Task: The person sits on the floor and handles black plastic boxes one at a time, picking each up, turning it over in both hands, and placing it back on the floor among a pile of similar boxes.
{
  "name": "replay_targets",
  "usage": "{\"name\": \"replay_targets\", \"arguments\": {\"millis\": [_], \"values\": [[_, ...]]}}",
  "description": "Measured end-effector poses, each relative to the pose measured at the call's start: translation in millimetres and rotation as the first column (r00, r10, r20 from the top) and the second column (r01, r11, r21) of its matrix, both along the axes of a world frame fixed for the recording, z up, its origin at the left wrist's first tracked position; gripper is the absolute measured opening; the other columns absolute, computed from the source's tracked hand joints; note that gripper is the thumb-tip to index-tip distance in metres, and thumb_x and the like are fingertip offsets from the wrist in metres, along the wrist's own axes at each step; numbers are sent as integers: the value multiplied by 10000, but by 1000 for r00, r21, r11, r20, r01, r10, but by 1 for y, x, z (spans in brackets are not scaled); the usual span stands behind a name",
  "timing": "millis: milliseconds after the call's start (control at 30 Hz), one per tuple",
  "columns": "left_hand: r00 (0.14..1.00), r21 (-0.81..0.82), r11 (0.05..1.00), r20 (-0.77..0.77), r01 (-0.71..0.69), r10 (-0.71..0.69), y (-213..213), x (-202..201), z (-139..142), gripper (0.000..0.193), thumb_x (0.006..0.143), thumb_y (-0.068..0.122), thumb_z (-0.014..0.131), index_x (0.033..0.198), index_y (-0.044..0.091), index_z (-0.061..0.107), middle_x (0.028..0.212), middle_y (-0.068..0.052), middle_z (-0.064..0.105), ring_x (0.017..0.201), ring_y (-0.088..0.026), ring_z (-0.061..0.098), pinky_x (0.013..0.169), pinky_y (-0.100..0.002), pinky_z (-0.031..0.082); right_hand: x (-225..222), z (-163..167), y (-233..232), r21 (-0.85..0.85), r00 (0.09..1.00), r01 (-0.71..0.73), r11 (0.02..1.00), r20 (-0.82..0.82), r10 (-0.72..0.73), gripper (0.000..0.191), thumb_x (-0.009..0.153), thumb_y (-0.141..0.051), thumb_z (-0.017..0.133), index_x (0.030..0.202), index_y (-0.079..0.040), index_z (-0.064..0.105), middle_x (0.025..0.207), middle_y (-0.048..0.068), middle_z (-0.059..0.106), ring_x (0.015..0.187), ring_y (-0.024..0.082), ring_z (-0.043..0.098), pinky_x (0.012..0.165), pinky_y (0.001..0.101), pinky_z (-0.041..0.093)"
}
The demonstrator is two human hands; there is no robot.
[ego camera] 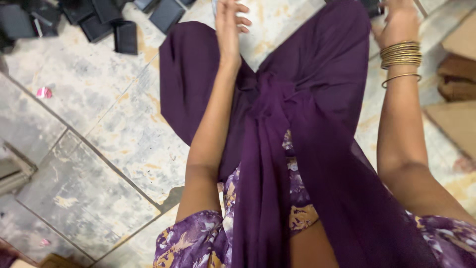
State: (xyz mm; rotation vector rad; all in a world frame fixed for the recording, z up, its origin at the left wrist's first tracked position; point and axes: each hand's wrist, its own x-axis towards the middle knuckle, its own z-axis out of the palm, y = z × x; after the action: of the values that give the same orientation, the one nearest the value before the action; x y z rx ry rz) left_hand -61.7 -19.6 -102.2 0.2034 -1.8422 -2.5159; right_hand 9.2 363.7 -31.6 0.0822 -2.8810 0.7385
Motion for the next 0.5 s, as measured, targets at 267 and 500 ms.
{"name": "replay_targets", "arguments": {"millis": [267,500], "values": [[952,83,968,178,239,-250,-1,4,-8,451,987,453,560,1252,89,570,986,-153,773,791,-186,738,714,-326,607,-38,-6,-41,-153,967,-67,986,-254,27,196,799,75,721,951,-1,623,1017,108,675,946,253,671,841,364,566],[994,121,992,-108,27,-14,14,-29,-33,525,1180,440,508,1290,-66,593,1212,-242,572,1145,-334,572,1062,-451,500,-68,29,-211,-527,782,-562,638,-86,618,292,939,63,713,1207,-12,627,1350,169,572,1060,284,663,862,368,583]]}}
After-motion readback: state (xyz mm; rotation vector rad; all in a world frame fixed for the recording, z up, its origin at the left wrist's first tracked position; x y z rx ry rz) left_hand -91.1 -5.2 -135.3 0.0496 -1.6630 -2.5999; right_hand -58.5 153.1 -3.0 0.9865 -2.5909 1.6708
